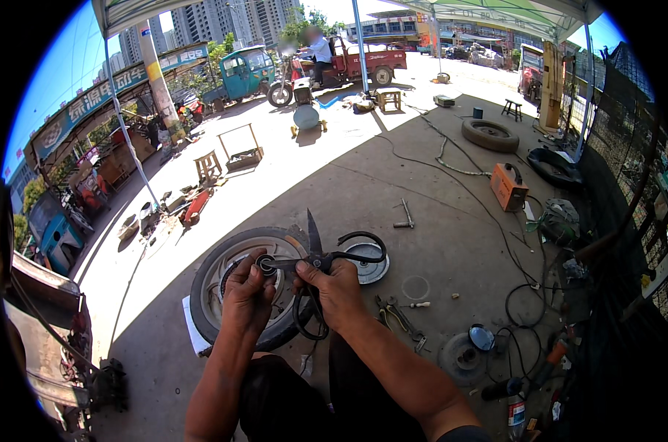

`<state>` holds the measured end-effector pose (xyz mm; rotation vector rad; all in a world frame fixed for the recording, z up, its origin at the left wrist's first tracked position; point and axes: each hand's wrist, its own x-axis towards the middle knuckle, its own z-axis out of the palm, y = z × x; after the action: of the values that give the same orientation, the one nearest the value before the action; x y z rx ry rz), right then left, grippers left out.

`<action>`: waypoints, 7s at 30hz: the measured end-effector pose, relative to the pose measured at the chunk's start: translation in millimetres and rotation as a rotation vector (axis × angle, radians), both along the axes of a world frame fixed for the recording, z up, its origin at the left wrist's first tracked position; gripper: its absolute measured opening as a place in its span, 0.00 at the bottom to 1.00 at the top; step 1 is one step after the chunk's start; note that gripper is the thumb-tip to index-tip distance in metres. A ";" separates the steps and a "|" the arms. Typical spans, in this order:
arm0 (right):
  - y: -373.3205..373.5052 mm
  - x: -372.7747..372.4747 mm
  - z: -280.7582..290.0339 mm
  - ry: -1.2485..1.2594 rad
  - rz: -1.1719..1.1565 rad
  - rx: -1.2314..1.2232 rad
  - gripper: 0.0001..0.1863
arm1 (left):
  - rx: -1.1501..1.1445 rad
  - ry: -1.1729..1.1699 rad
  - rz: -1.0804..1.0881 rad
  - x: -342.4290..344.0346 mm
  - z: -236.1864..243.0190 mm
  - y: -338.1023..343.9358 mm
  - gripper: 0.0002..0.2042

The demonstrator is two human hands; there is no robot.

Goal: The person applies grease to a wheel bearing, places it into a hub cover, and uses shears to press a seal into the bearing. The person then places the bearing into the wheel hub.

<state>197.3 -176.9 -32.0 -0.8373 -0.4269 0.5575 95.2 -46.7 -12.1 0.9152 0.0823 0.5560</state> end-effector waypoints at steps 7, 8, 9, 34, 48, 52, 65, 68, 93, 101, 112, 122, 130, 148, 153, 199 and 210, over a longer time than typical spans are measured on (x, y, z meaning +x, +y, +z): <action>0.6 -0.9 -0.2 0.012 -0.009 0.004 0.08 | -0.006 0.002 0.006 0.3 1.4 -1.7 0.26; 0.7 -1.0 -0.5 0.016 -0.009 0.006 0.08 | -0.007 0.003 0.005 0.5 1.0 -1.1 0.26; 0.7 -1.0 -0.5 0.001 -0.011 -0.002 0.08 | -0.008 0.002 0.009 0.8 0.1 -0.4 0.26; 1.5 -7.5 3.7 -0.004 -0.014 0.068 0.09 | 0.015 0.012 0.055 1.3 -3.0 0.3 0.25; 6.9 -5.0 -3.5 -0.022 -0.016 0.050 0.09 | -0.010 0.008 0.060 2.6 -4.7 2.9 0.24; 6.7 -5.7 -3.7 -0.012 -0.016 0.043 0.08 | -0.008 0.018 0.063 2.3 -4.6 3.2 0.23; 9.3 -7.9 -3.1 0.014 -0.030 0.037 0.08 | -0.026 0.011 0.051 1.5 -4.9 5.1 0.23; 9.1 -7.7 -3.3 0.012 -0.027 0.037 0.08 | -0.034 0.012 0.057 1.8 -3.5 3.6 0.23; 0.2 -5.7 1.9 -0.002 -0.047 0.049 0.09 | 0.065 0.024 0.101 0.3 -2.6 0.5 0.21; -1.7 -4.1 1.3 -0.010 -0.026 0.035 0.09 | 0.059 0.033 0.105 0.5 0.3 -0.6 0.20; -3.1 -5.4 4.5 -0.025 0.010 0.024 0.11 | 0.058 0.008 0.102 -1.2 -3.5 1.6 0.21; 1.3 -7.9 2.6 -0.001 0.017 0.089 0.10 | 0.084 0.007 0.128 -6.3 -4.6 10.4 0.23; -6.5 -4.0 2.1 -0.041 0.007 0.123 0.10 | 0.071 0.012 0.137 -1.0 -4.1 2.3 0.22; -11.3 3.2 0.0 -0.027 -0.091 0.109 0.11 | 0.050 -0.033 0.078 -0.6 -5.9 4.0 0.19; -21.4 7.8 5.2 0.122 -0.060 0.142 0.10 | 0.040 -0.038 0.094 -3.9 -10.7 9.0 0.18; -208.9 44.9 -183.3 -0.391 -0.259 -1.169 0.15 | 0.015 0.016 0.009 -11.2 -8.7 3.8 0.18; -26.1 22.5 38.9 -0.799 -0.152 -0.308 0.16 | 0.092 -0.016 0.019 -12.0 -5.1 -1.4 0.18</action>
<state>219.8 -203.0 6.9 -1.3730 -1.0102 0.1214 83.2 -48.1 -17.2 0.9999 0.0510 0.5886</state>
